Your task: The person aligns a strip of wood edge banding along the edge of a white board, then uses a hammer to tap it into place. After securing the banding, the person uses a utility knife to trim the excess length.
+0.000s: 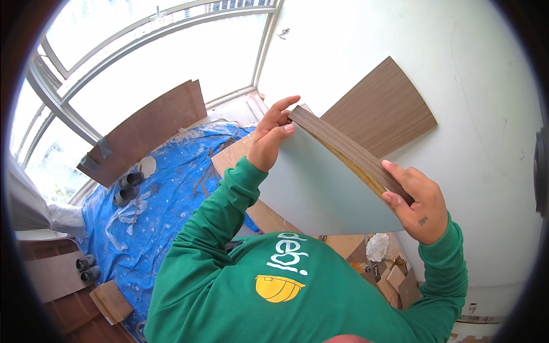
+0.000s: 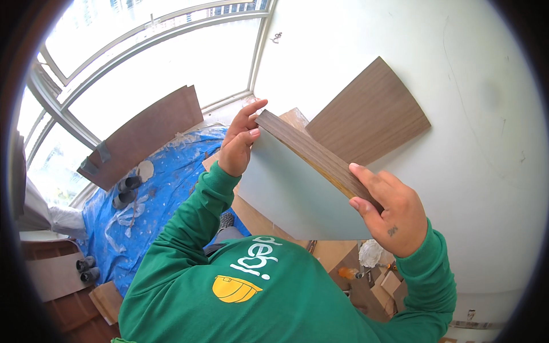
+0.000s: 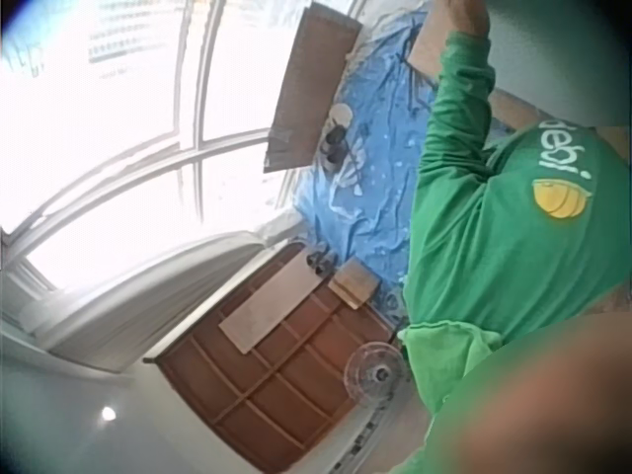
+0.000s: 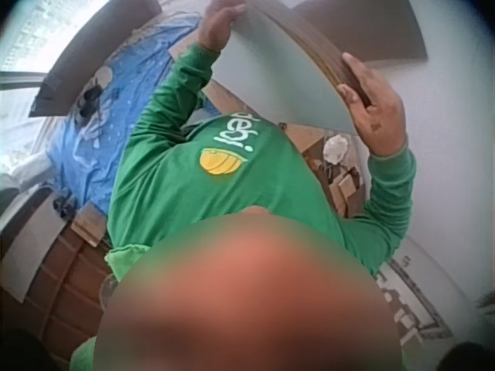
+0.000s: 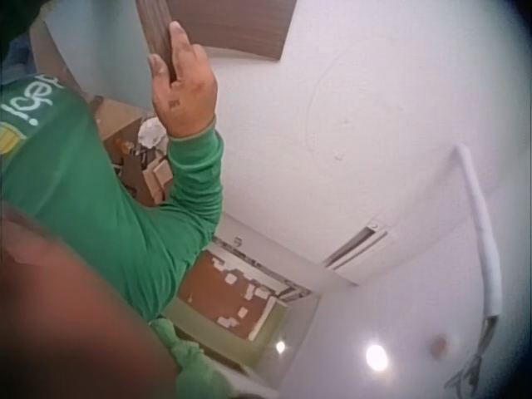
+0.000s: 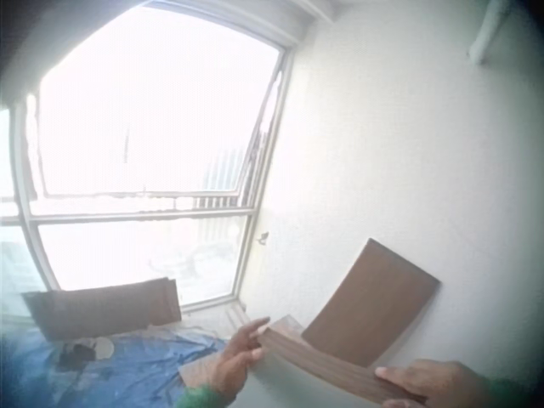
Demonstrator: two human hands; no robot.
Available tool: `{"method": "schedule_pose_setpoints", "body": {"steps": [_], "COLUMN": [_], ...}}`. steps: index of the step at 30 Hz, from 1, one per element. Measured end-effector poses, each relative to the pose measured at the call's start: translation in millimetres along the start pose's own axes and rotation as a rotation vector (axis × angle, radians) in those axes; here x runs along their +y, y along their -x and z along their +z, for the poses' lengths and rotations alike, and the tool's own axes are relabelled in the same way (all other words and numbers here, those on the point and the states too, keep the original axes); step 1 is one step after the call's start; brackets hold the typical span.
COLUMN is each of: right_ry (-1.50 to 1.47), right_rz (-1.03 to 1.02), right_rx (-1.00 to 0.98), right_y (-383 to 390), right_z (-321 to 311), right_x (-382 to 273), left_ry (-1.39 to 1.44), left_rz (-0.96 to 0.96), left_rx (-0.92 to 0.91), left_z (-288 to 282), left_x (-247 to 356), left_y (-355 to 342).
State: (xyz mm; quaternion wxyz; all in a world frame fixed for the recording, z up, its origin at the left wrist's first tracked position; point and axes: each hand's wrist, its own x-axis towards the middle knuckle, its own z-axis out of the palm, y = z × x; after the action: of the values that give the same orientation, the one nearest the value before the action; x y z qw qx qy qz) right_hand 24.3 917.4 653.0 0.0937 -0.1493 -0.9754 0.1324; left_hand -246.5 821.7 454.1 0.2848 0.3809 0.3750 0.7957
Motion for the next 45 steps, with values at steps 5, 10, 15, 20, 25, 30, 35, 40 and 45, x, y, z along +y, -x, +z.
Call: {"method": "schedule_pose_setpoints", "body": {"steps": [5,10,15,20,25,30,35,40,45], "right_ry": [0.007,-0.038,-0.048,-0.065,-0.065,-0.071,-0.034,-0.086,-0.09], "right_rz": [0.033,0.017,0.015,0.031,0.043,0.031,0.096,0.101,0.099], "right_rx": [-0.015,0.001,0.001,-0.004,-0.012,0.001,-0.015,0.01,0.018], "right_y": [2,4,3,3,4,4,3,5,5], "right_z": [2,1,4,5,6,12,15,16,19], "right_x": [2,4,8,10,11,15,19,20,23], "left_ry": [-0.053,-0.191,-0.323,-0.383,-0.428,-0.495,-0.469,-0.452,-0.483], "left_rz": [-0.025,-0.076,-0.088,-0.091,-0.131,-0.01,-0.055,-0.029,-0.017], "left_rx": [-0.157,-0.284,-0.384,-0.446,-0.445,-0.442,-0.473,-0.5,-0.516], "left_z": [-12,-23,-35,-39,-41,-43,-44,-45,-48], "left_x": [11,23,32,40,46,42,41,40,39], "left_y": [-4,-13,-25,-31,-35,-41,-48,-50,-53]}}
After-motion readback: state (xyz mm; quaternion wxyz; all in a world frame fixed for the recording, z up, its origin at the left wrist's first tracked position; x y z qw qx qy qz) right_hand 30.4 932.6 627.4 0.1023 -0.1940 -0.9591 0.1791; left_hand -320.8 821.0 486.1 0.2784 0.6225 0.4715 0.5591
